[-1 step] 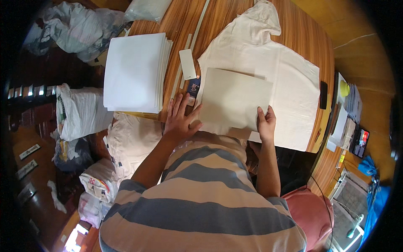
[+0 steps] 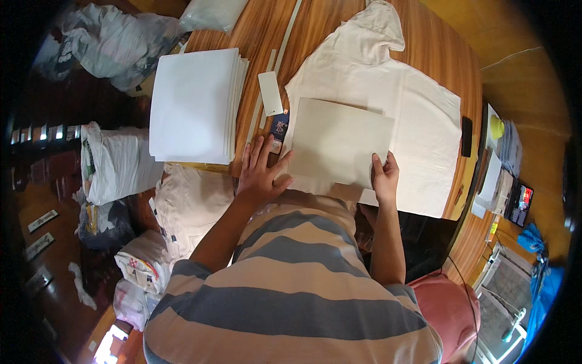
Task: The person folds a light-colored garment on a wooden table, applies a tag to it, and places it inside a clear plastic bag.
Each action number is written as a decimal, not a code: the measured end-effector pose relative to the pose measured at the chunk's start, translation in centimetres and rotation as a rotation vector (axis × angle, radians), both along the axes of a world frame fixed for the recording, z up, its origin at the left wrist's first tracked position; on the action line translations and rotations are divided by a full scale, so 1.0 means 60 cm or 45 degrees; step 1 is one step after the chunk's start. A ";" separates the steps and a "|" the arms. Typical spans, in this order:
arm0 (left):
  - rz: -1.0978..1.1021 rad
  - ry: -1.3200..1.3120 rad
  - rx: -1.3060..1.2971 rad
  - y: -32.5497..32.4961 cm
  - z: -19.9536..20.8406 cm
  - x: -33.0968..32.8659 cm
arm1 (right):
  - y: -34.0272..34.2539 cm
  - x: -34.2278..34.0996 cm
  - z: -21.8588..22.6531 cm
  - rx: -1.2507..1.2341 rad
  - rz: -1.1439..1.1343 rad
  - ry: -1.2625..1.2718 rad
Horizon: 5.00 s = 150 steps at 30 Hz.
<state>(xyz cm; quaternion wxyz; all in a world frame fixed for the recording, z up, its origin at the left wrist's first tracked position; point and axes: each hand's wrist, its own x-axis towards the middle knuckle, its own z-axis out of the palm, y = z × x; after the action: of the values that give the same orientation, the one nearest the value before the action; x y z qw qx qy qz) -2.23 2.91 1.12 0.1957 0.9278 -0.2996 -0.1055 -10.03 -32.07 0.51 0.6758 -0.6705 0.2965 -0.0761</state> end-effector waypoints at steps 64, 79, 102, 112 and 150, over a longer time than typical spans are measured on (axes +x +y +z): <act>0.556 0.857 -0.375 -0.102 -0.355 -0.157 | -0.595 -0.549 -0.076 0.314 -0.132 0.418; 0.472 1.331 -0.483 -0.008 0.036 -0.195 | -0.596 -0.537 0.019 0.459 -0.007 0.637; -0.403 -0.196 -0.453 -0.427 -0.015 0.153 | -0.185 0.016 0.067 -1.046 0.268 -0.225; -0.342 -0.209 -0.638 -0.438 -0.002 0.152 | -0.157 0.190 0.019 -1.499 0.637 0.017; -0.512 -0.087 0.270 -0.450 0.015 0.026 | -0.512 -0.197 -0.021 -1.654 0.190 0.545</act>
<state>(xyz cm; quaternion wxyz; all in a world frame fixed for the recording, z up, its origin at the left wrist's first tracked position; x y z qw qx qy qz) -0.69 -24.07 2.00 0.0617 0.8678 -0.4722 -0.1420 -21.86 -62.80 -0.74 0.0668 -0.9586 0.2708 -0.0574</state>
